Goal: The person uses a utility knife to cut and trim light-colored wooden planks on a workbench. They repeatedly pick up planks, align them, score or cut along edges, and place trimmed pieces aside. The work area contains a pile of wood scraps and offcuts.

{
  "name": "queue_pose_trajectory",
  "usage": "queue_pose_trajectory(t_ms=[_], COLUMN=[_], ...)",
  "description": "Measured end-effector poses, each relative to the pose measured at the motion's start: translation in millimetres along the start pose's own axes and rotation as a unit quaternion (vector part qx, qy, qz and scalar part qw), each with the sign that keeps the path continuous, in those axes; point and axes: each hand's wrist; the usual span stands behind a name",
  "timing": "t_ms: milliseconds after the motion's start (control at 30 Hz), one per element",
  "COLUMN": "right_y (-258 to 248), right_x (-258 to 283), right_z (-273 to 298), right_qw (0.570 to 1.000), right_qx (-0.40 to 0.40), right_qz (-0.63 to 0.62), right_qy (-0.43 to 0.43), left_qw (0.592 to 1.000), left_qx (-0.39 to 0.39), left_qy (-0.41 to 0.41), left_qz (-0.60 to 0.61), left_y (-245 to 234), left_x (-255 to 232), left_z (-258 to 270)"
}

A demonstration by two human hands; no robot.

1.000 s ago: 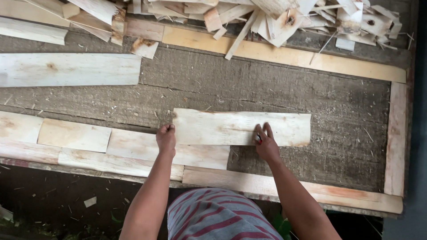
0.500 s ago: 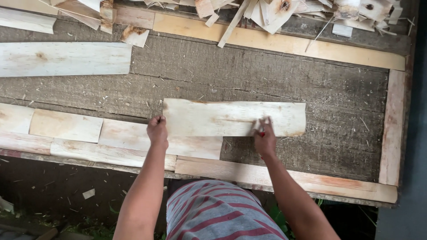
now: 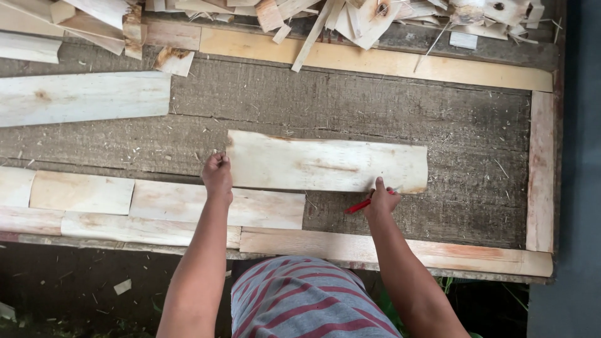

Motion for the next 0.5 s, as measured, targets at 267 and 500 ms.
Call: queue_pose_trajectory(t_ms=[267, 500], right_y=[-18, -49], right_x=[15, 27], right_z=[9, -10], right_qw=[0.998, 0.998], right_qx=[-0.052, -0.032], right_qz=[0.009, -0.024], right_qy=[0.032, 0.058], left_qw=[0.996, 0.988], left_qx=[0.043, 0.11], left_qy=[-0.069, -0.098], left_qz=[0.027, 0.043], left_y=[37, 78], left_x=[64, 75], left_z=[-5, 26])
Point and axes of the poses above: each hand's wrist, its own z-axis away from the middle knuckle, its own y-axis out of the palm, x = y × z, and after that the axes turned 10 degrees about -y, right-handed
